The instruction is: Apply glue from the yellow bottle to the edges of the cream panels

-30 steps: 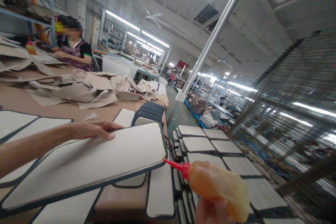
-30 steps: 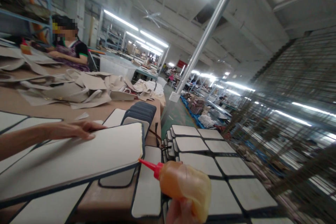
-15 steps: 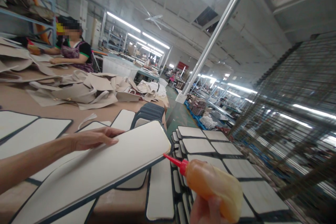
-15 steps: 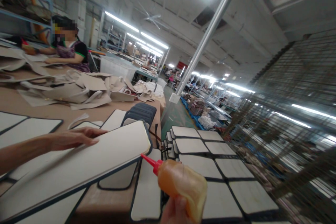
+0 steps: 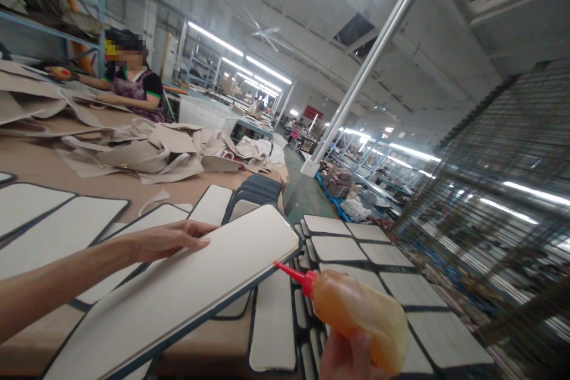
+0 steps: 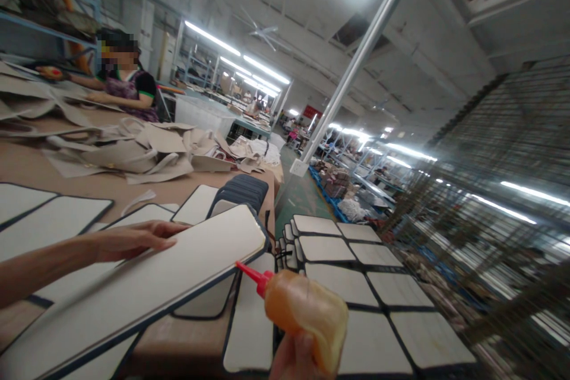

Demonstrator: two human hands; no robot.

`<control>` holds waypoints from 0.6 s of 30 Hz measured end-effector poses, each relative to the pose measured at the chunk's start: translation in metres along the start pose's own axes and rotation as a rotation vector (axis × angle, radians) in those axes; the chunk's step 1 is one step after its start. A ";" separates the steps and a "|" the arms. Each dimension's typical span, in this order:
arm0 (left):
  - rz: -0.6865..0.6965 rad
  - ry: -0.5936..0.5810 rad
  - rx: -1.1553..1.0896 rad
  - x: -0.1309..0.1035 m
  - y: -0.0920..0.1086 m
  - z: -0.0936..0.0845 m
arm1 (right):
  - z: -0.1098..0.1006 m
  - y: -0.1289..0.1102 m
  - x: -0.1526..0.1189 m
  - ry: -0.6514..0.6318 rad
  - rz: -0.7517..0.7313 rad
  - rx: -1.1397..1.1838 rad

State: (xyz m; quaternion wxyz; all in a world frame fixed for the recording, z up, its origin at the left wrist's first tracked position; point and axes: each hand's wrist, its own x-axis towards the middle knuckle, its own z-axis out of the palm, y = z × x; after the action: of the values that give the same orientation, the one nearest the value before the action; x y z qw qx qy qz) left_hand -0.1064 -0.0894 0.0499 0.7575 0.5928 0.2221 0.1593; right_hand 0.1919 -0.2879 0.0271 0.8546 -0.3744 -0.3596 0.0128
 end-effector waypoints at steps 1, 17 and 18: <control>0.000 0.000 -0.006 0.000 0.000 0.001 | -0.002 0.002 -0.001 -0.014 0.005 -0.009; 0.001 0.046 -0.091 0.003 -0.001 0.005 | -0.042 0.037 -0.020 0.044 0.011 -0.321; 0.000 0.050 -0.094 0.004 0.000 0.006 | -0.041 0.036 -0.018 0.049 -0.004 -0.316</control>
State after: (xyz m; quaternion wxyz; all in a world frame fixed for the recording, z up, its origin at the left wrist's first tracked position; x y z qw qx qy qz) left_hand -0.1002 -0.0924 0.0510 0.7786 0.5526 0.2333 0.1843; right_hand 0.2127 -0.2928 -0.0266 0.7936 -0.5035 -0.3372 -0.0546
